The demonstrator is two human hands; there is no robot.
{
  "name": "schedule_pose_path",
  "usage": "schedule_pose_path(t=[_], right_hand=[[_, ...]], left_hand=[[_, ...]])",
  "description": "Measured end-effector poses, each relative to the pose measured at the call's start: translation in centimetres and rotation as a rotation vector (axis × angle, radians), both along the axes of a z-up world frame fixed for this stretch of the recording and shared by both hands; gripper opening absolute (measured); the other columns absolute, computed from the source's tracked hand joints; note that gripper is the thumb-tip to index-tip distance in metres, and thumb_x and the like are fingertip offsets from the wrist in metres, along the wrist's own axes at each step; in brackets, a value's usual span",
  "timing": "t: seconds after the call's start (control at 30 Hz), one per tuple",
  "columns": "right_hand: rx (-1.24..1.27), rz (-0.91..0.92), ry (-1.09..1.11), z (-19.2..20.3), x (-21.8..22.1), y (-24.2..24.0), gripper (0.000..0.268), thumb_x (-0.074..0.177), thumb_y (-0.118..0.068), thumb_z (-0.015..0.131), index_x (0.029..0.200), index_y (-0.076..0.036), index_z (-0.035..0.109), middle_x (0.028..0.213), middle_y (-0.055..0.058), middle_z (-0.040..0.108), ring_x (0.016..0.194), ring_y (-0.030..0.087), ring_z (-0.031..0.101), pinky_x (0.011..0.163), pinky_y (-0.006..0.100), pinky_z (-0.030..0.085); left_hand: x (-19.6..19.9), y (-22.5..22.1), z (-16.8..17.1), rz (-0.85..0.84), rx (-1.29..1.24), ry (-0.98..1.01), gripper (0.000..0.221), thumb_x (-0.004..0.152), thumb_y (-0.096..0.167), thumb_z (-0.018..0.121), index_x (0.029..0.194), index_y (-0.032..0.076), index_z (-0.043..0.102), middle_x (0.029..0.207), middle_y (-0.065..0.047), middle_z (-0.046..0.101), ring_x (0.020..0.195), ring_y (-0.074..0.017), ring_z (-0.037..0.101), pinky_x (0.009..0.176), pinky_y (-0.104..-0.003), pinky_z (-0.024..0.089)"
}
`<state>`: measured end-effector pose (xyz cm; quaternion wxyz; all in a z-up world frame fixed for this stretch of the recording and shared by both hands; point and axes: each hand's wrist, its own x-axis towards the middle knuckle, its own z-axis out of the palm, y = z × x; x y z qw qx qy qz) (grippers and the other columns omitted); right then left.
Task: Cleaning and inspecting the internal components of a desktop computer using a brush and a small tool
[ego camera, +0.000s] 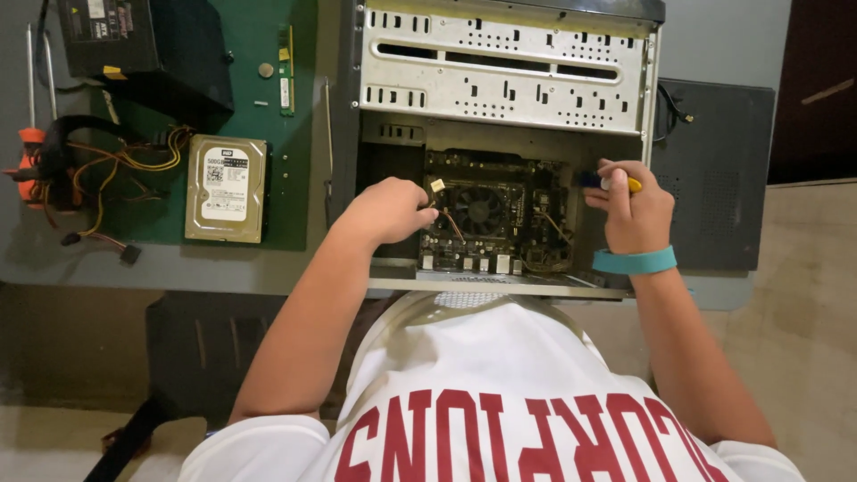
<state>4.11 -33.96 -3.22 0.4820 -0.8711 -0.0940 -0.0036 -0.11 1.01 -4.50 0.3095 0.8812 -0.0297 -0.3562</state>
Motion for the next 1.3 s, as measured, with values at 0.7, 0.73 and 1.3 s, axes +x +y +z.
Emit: schedule_pose_path(t=[0.7, 0.73, 1.3], right_hand=[[-0.258, -0.067, 0.367, 2.5, -1.6, 0.1, 0.033, 0.112, -0.015, 0.043, 0.104, 0.007, 0.067, 0.093, 0.037, 0.066, 0.074, 0.039, 0.072, 0.066, 0.046, 0.062], [-0.281, -0.060, 0.410, 2.8, -1.7, 0.2, 0.033, 0.112, -0.016, 0.043, 0.106, 0.007, 0.067, 0.091, 0.037, 0.067, 0.075, 0.039, 0.072, 0.068, 0.046, 0.061], [-0.688, -0.036, 0.229, 4.7, -1.7, -1.1, 0.040, 0.109, -0.031, 0.040, 0.102, -0.004, 0.069, 0.060, 0.012, 0.068, 0.070, 0.031, 0.071, 0.070, 0.044, 0.053]], left_hand=[[0.1, -0.1, 1.8, -0.002, -0.025, 0.011, 0.032, 0.098, 0.030, 0.057, 0.091, 0.006, 0.077, 0.081, -0.010, 0.074, 0.076, -0.0280, 0.068, 0.071, -0.042, 0.055], [0.0, -0.1, 2.2, -0.007, -0.036, -0.001, 0.031, 0.098, 0.029, 0.057, 0.094, 0.006, 0.077, 0.084, -0.011, 0.074, 0.079, -0.0292, 0.069, 0.074, -0.043, 0.056], [3.3, -11.2, 1.0, -0.255, 0.176, -0.519, 0.024, 0.085, 0.029, 0.070, 0.098, 0.010, 0.078, 0.096, -0.011, 0.065, 0.091, -0.0336, 0.067, 0.073, -0.049, 0.058]])
